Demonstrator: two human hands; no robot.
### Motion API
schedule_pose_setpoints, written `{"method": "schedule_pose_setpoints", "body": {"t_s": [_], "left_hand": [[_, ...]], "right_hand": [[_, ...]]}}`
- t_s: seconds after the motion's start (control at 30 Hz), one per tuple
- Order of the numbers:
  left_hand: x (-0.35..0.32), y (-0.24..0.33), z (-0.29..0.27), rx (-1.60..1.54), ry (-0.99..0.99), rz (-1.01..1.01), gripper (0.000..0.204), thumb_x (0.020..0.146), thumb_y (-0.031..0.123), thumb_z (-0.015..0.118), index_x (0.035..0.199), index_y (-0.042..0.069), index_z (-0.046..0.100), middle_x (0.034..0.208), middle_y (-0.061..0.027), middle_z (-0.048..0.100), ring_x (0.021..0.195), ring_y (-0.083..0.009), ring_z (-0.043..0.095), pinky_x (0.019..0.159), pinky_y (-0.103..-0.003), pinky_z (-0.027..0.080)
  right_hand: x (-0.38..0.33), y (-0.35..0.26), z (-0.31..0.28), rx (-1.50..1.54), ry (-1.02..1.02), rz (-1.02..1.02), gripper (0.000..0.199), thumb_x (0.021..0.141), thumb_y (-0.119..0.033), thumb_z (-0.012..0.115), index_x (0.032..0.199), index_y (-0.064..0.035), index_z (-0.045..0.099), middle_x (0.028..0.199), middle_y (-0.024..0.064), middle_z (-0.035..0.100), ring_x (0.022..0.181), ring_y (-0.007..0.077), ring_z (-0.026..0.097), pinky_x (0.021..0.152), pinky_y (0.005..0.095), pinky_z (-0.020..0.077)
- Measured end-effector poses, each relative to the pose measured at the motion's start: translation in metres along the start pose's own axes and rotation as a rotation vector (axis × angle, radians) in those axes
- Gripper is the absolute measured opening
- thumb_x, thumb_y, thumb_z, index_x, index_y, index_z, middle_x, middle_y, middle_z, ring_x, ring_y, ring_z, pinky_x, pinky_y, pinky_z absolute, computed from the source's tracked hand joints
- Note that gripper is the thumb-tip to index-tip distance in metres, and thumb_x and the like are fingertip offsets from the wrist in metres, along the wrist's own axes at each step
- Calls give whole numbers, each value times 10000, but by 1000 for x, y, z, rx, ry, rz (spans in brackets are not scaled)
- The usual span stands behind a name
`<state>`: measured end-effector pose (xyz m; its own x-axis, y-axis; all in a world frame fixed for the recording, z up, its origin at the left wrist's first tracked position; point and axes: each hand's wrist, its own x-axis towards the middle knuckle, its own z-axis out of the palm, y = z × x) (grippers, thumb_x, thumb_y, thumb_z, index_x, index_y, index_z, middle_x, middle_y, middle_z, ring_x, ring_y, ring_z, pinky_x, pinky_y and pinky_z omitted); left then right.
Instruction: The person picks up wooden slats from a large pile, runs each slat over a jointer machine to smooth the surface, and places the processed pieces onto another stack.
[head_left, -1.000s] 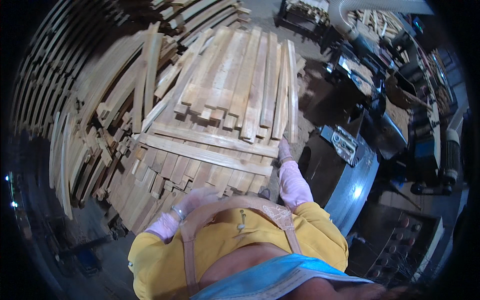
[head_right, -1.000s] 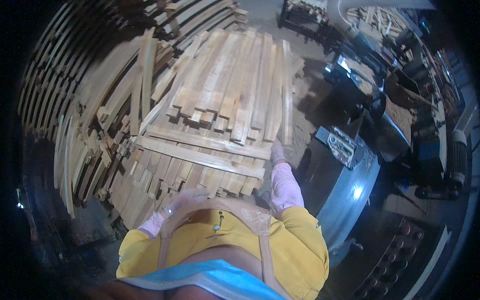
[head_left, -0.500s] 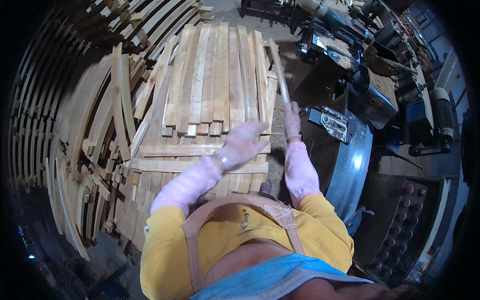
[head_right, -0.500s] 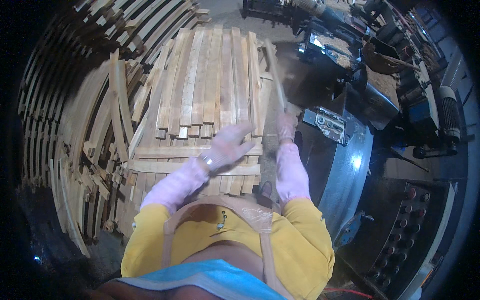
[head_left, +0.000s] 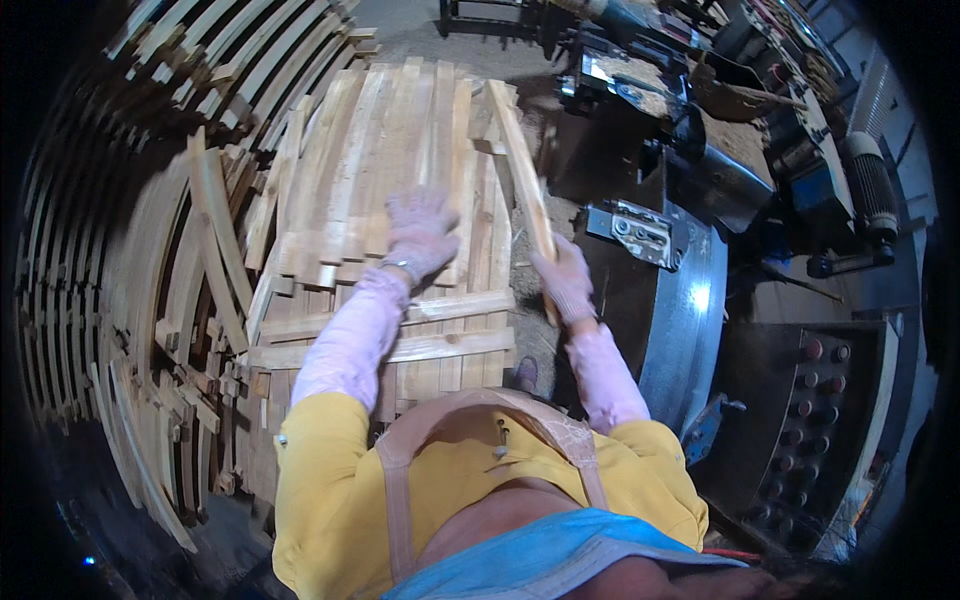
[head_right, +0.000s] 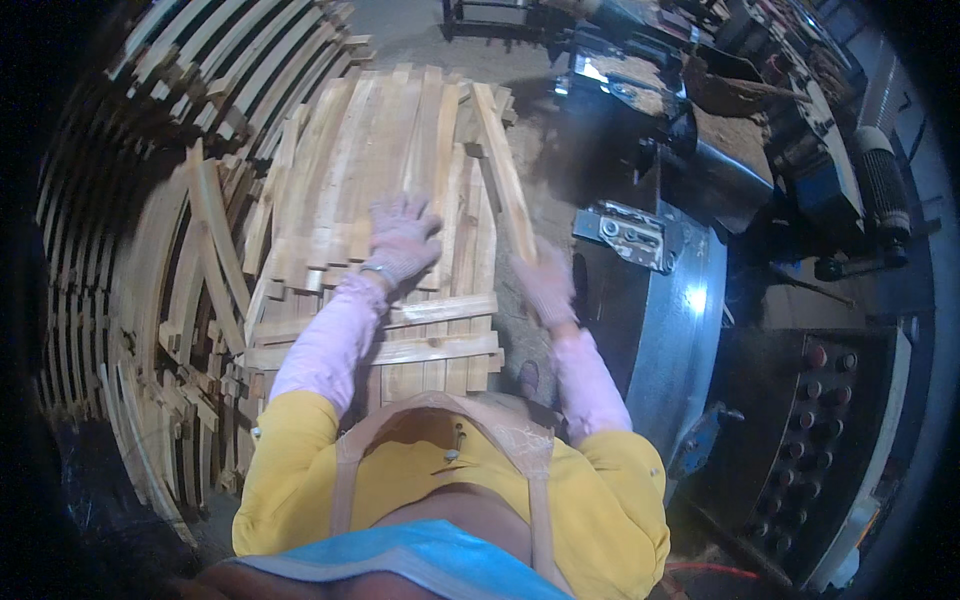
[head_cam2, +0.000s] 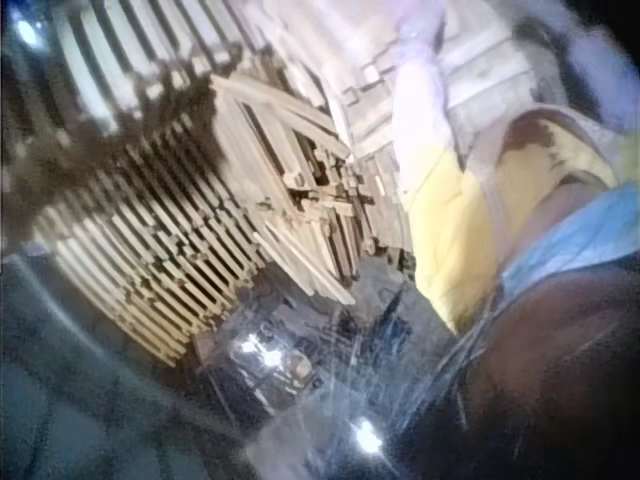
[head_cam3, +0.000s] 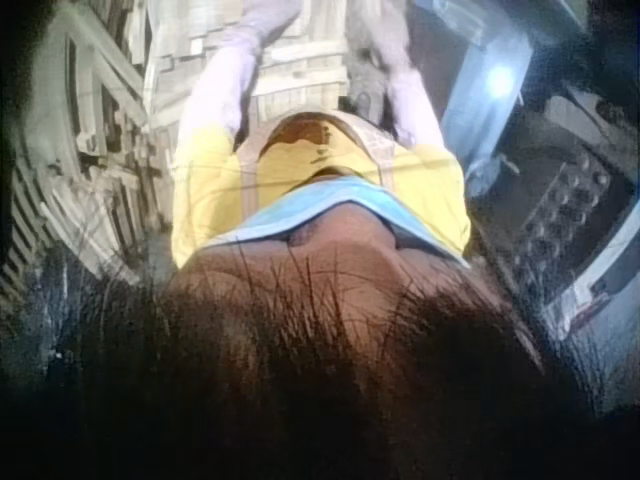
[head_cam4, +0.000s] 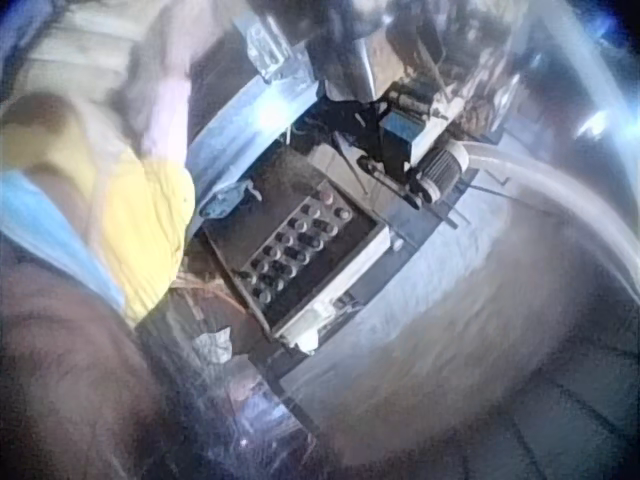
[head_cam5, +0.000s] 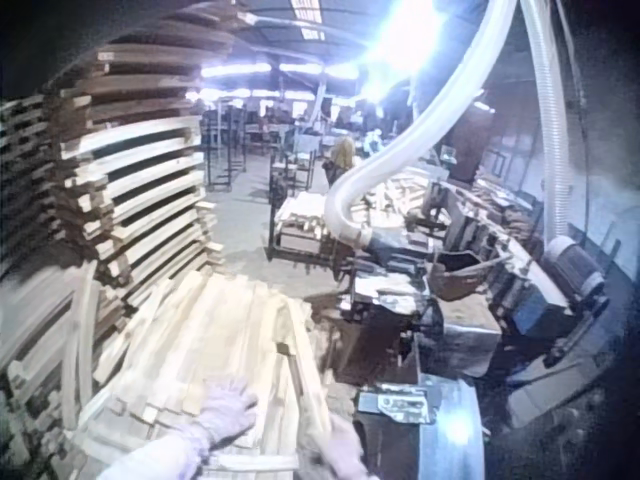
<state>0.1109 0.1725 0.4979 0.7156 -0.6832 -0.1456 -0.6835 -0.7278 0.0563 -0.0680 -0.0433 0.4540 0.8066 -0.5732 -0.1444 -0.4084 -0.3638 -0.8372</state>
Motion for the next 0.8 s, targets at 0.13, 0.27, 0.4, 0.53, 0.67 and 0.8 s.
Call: {"method": "schedule_pose_setpoints", "body": {"t_s": [0.13, 0.27, 0.4, 0.53, 0.67, 0.8], "left_hand": [[-32, -9, -27, 96, -125, -55, 559, 852, 524, 634, 1301, 193, 678, 1607, -105, 421, 1525, -365, 308, 1205, -633, 155], [-29, 9, -23, 32, -80, -171, 782, 792, 596, 700, 1433, 164, 580, 1611, -144, 390, 1525, -408, 287, 1199, -633, 179], [-26, 45, -11, 73, -60, -219, 965, 702, 619, 786, 1511, 178, 497, 1625, -173, 346, 1461, -436, 337, 1183, -575, 258], [-20, 43, 9, 91, -4, -203, 769, 741, 448, 814, 1410, 161, 566, 1572, -144, 390, 1404, -422, 395, 1118, -555, 361], [-10, 24, 11, 31, -21, -222, 629, 763, 291, 805, 1328, 122, 589, 1522, -143, 424, 1304, -378, 494, 1011, -510, 470], [-15, 46, -38, -65, -87, -390, 691, 768, 214, 802, 1391, 117, 517, 1494, -191, 435, 1259, -397, 569, 993, -489, 523]], "right_hand": [[-131, 35, -107, -367, 320, -69, 670, 826, -288, 772, 1436, -94, 574, 1064, 189, 657, 1017, 383, 632, 898, 476, 509], [-269, 122, -157, -727, 494, 130, 725, 830, -257, 772, 1471, -43, 512, 1085, 220, 667, 1011, 417, 626, 873, 510, 509], [-284, 168, -172, -941, 607, 254, 461, 904, -223, 707, 1326, -56, 626, 1108, 196, 681, 1020, 404, 643, 860, 489, 533], [-156, 170, -204, -1056, 660, 123, 331, 917, -202, 695, 1225, -86, 663, 1157, 133, 689, 976, 381, 662, 786, 467, 556], [-41, 154, -220, -1010, 642, 196, 277, 901, -189, 702, 1171, -125, 700, 1120, 123, 713, 972, 359, 682, 805, 457, 564], [-24, 125, -190, -634, 574, -164, 250, 886, -157, 688, 1120, -103, 758, 1032, 164, 750, 941, 360, 710, 828, 436, 566]]}}
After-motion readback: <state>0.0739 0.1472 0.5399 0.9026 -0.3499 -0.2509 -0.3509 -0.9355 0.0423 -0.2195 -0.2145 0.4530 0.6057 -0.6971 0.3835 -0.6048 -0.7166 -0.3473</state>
